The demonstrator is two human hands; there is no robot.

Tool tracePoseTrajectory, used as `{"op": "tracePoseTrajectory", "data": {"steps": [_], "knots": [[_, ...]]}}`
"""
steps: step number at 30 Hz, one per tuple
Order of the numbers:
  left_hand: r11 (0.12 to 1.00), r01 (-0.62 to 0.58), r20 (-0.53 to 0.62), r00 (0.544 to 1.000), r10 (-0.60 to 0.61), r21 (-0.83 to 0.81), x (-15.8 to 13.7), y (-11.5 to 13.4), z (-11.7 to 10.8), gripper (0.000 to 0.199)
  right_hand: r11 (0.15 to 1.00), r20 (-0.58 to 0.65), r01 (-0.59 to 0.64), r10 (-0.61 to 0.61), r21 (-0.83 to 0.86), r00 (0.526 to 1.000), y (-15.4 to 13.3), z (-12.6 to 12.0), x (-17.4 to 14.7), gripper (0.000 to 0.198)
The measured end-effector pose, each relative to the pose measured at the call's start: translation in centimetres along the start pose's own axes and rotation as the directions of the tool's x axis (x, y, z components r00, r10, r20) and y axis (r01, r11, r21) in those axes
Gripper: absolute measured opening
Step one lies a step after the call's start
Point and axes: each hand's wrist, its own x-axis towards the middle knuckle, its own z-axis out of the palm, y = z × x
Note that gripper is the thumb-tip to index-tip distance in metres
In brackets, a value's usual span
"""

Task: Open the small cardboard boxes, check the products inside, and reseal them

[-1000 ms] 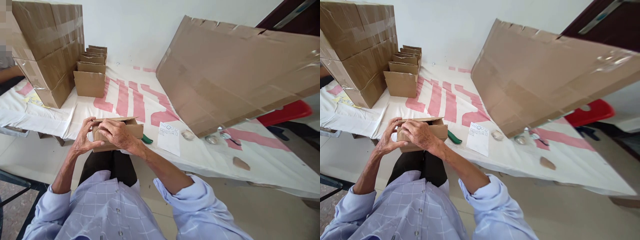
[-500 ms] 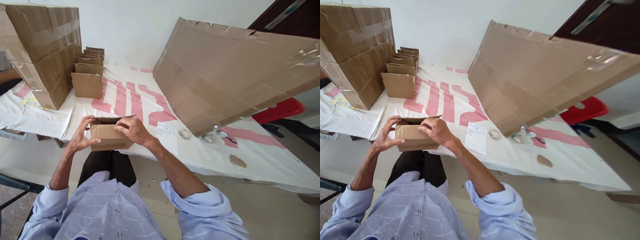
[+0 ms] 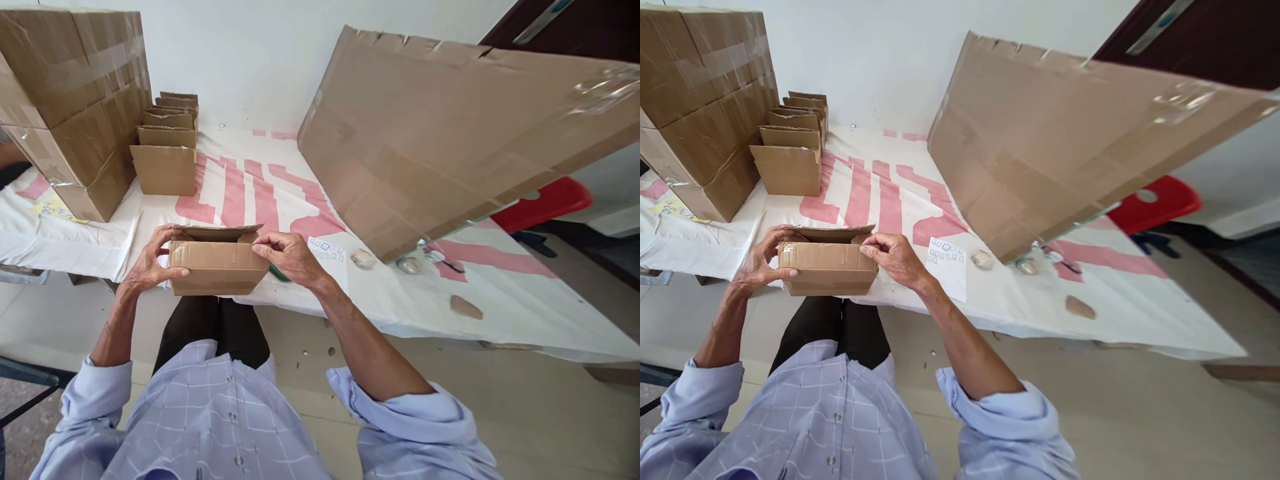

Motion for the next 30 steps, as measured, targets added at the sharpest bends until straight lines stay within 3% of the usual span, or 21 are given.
{"op": "tracePoseTrajectory", "data": {"steps": [4, 10, 16, 20, 23, 26, 28, 30], "knots": [[1.000, -0.002, 0.020, 1.000, 0.003, -0.010, 0.2, -0.3, -0.3, 0.083, 0.995, 0.041, -0.060, 0.057, 0.076, 0.998, 0.1, -0.3, -0.1, 0.037], [0.999, -0.010, 0.031, 0.999, 0.008, 0.048, -0.5, 0.0, -0.4, 0.076, 0.986, -0.033, -0.050, 0.056, 0.158, 0.998, 0.3, -0.3, -0.1, 0.037], [0.995, -0.012, 0.035, 0.999, 0.008, 0.103, -0.2, 0.5, -0.4, 0.079, 0.995, -0.067, -0.017, 0.024, 0.103, 0.997, 0.2, -0.4, -0.4, 0.037], [1.000, 0.016, 0.028, 0.999, -0.016, -0.004, 0.3, 0.6, -1.0, 0.076, 0.997, -0.050, 0.069, -0.071, -0.031, 0.996, -1.3, -0.6, -1.2, 0.026], [0.994, 0.049, 0.016, 0.999, -0.047, -0.096, 0.7, 0.3, -1.4, 0.067, 0.969, 0.082, 0.219, -0.211, -0.115, 0.974, -2.8, -0.2, -2.6, 0.016], [0.993, 0.068, 0.012, 0.998, -0.067, -0.095, 1.0, 0.0, -1.4, 0.064, 0.886, 0.238, 0.414, -0.365, -0.208, 0.900, -3.4, 1.0, -4.4, 0.014], [0.996, 0.078, 0.025, 0.997, -0.077, -0.046, 1.1, -0.2, -1.2, 0.066, 0.812, 0.278, 0.488, -0.413, -0.318, 0.868, -3.0, 2.1, -5.4, 0.015], [0.997, 0.081, 0.045, 0.996, -0.082, 0.012, 1.0, -0.3, -0.8, 0.079, 0.746, 0.282, 0.515, -0.432, -0.422, 0.857, -2.3, 3.1, -6.0, 0.016]]}}
